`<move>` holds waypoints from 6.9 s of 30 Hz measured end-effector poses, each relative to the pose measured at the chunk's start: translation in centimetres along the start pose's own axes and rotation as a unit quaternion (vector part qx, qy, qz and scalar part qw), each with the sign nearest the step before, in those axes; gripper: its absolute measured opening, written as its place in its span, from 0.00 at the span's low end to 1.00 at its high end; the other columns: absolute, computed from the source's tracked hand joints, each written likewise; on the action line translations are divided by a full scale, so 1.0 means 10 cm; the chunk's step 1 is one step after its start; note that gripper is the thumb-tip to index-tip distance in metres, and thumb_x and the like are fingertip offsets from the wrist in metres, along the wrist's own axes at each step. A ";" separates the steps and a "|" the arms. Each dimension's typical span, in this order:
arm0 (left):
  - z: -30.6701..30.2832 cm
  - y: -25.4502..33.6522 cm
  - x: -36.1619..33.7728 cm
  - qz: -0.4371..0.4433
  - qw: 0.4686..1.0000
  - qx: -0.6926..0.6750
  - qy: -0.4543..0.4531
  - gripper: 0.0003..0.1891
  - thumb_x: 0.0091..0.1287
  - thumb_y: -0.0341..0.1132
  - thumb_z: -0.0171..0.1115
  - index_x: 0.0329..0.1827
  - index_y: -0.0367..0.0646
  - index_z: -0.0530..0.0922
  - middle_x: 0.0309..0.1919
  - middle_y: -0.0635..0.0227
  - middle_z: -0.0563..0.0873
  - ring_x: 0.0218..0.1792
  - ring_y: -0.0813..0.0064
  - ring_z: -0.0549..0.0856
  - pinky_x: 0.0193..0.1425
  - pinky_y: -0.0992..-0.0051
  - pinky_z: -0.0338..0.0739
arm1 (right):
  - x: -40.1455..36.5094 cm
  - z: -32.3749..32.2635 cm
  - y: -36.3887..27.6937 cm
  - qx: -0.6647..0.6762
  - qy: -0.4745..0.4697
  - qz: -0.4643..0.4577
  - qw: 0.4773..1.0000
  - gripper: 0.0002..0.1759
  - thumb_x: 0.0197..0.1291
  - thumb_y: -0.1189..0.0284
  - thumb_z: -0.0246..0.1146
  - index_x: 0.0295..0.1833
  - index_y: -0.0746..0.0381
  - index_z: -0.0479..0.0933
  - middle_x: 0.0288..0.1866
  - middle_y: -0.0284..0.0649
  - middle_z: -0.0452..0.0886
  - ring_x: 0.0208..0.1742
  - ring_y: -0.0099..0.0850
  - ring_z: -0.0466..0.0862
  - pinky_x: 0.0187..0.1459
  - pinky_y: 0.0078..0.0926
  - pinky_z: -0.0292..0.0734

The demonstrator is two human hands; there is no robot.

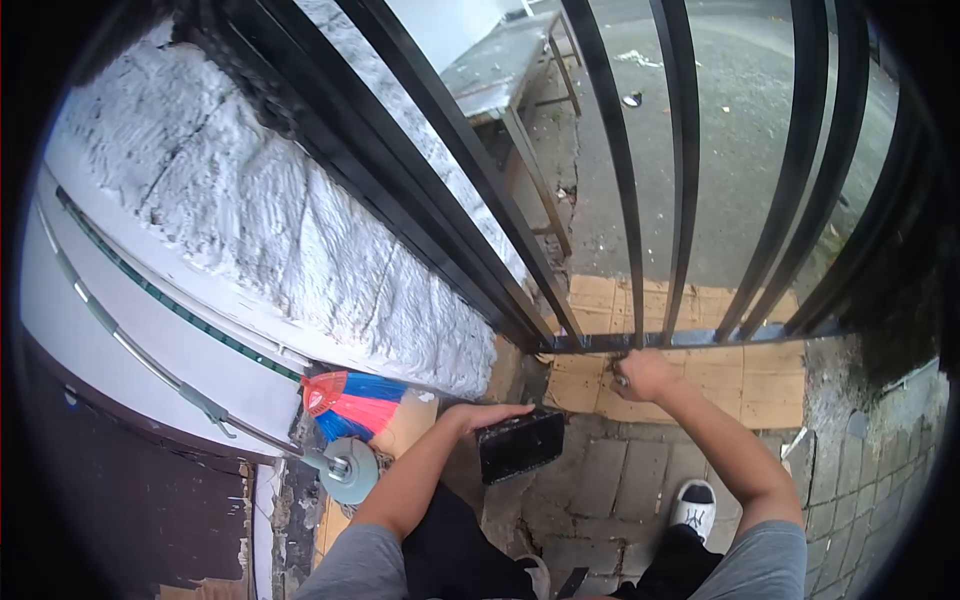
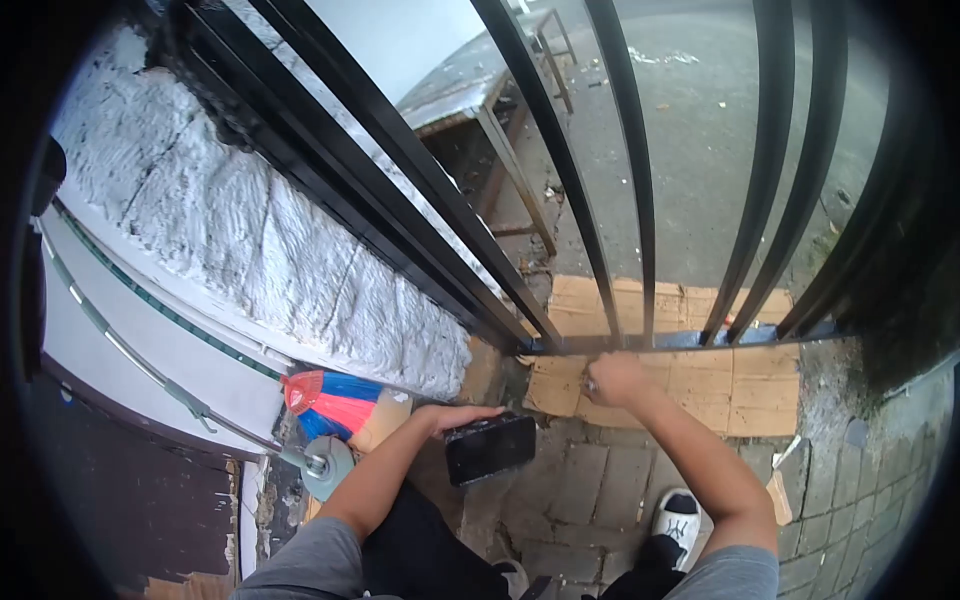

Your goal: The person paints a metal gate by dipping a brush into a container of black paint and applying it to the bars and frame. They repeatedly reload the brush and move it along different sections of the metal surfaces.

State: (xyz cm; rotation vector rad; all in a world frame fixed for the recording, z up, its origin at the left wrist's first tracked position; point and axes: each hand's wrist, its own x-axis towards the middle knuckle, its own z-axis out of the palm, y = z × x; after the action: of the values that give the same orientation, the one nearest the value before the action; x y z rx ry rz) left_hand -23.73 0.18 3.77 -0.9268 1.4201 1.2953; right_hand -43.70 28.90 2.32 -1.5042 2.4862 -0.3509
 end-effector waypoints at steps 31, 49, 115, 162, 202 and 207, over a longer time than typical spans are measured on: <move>0.14 0.16 -0.09 0.046 0.994 0.094 0.035 0.38 0.62 0.68 0.61 0.67 0.51 0.80 0.67 0.68 0.80 0.63 0.70 0.77 0.70 0.69 0.65 | 0.64 -2.57 -1.07 0.124 0.611 -0.344 0.702 0.25 0.44 0.87 0.69 0.54 0.68 0.81 0.26 0.42 0.79 0.23 0.38 0.82 0.29 0.29 0.79; 0.40 0.40 -0.26 0.084 0.989 0.118 -0.034 0.51 0.59 0.71 0.61 0.81 0.49 0.63 0.78 0.59 0.67 0.72 0.63 0.72 0.73 0.54 0.66 | 0.50 -3.68 -1.71 0.107 0.531 -0.311 0.781 0.06 0.58 0.78 0.67 0.41 0.66 0.84 0.25 0.43 0.83 0.21 0.33 0.85 0.27 0.24 0.78; 0.28 0.16 -0.85 0.275 0.956 0.104 -0.013 0.44 0.67 0.67 0.56 0.80 0.47 0.66 0.78 0.61 0.67 0.78 0.66 0.64 0.79 0.70 0.55 | 0.77 -4.17 -2.13 0.333 0.491 -0.235 0.770 0.14 0.73 0.70 0.62 0.46 0.74 0.83 0.26 0.44 0.86 0.24 0.28 0.85 0.29 0.24 0.79; 0.46 1.76 -4.71 0.607 0.543 -0.549 -0.187 0.52 0.57 0.65 0.72 0.80 0.46 0.63 0.73 0.52 0.73 0.69 0.51 0.78 0.71 0.46 0.75 | -2.00 -4.92 -2.34 0.511 0.118 0.265 0.809 0.11 0.70 0.74 0.64 0.47 0.73 0.84 0.26 0.42 0.86 0.24 0.24 0.83 0.28 0.22 0.79; 1.73 0.75 -6.70 0.546 0.454 -0.675 -0.202 0.40 0.72 0.60 0.58 0.75 0.37 0.64 0.56 0.49 0.82 0.51 0.49 0.86 0.53 0.51 0.86 | -1.71 -5.30 -1.96 0.583 -0.023 0.222 0.781 0.23 0.78 0.61 0.56 0.51 0.73 0.83 0.35 0.46 0.88 0.31 0.32 0.88 0.36 0.28 0.84; 1.64 0.58 -6.99 0.502 0.462 -0.706 -0.187 0.40 0.72 0.59 0.58 0.76 0.37 0.63 0.56 0.46 0.81 0.49 0.45 0.86 0.51 0.48 0.86 | -0.59 -5.70 -2.79 0.550 0.078 0.065 0.829 0.23 0.76 0.65 0.58 0.64 0.73 0.76 0.42 0.49 0.89 0.37 0.33 0.89 0.39 0.28 0.83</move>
State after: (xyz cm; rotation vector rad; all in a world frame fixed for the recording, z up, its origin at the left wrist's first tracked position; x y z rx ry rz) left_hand -9.64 12.30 73.38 -0.4513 -0.0197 3.5220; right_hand -34.92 26.79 65.44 -0.7920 1.7843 -1.5733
